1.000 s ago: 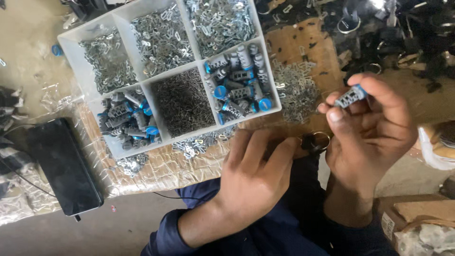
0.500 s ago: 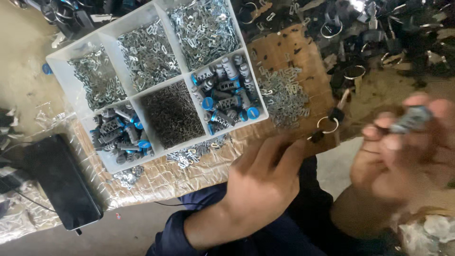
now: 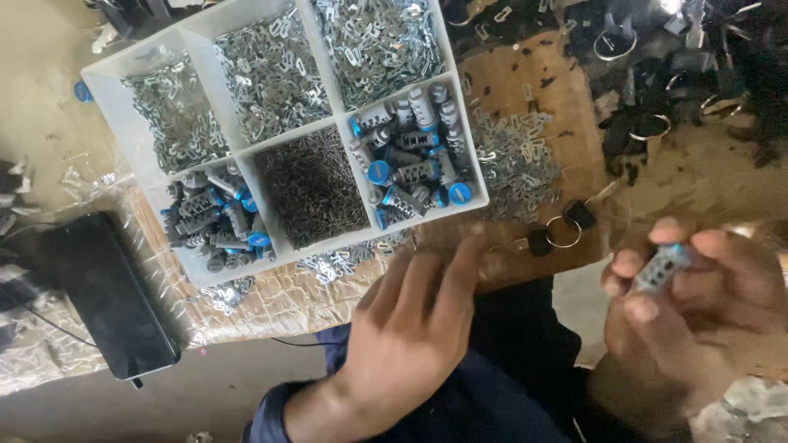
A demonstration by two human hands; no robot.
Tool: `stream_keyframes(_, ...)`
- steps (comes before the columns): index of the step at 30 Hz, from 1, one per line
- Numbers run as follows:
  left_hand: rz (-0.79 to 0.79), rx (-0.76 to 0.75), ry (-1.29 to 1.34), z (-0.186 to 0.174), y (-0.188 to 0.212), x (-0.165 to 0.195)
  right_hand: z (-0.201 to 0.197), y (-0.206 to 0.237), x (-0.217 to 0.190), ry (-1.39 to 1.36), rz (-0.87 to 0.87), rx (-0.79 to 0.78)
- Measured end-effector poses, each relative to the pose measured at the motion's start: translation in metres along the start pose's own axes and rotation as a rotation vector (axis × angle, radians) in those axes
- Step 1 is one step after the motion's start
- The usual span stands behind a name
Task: The person sits at a workbench assembling small plastic connector components. They hold a gray cylindrical connector body with a blue cap in one hand, pick small metal staples from a compartment tray, and press the staples into slots on the connector body, repeating the insertion on multiple sides of the component.
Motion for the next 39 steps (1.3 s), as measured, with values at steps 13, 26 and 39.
stream_keyframes(13,0.033,-0.044,-0.076,0.000,-0.002,0.000,0.028,0.074,0.045,-0.008,0.185,0.027)
stream_keyframes(26,0.042,-0.027,-0.013,-0.001,0.024,-0.023,0.045,0.066,0.040,-0.096,0.149,0.028)
stream_keyframes(39,0.007,0.129,0.493,-0.018,0.060,-0.040,0.056,0.065,0.056,-0.060,0.278,0.062)
Point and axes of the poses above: each hand's wrist, its own y-axis away from the middle knuckle, its own z-axis out of the palm, x = y × z, the point moved 6 cm from there along -y, towards the middle knuckle, and after that the axes turned 5 degrees about -z, right-handed, at the moved point
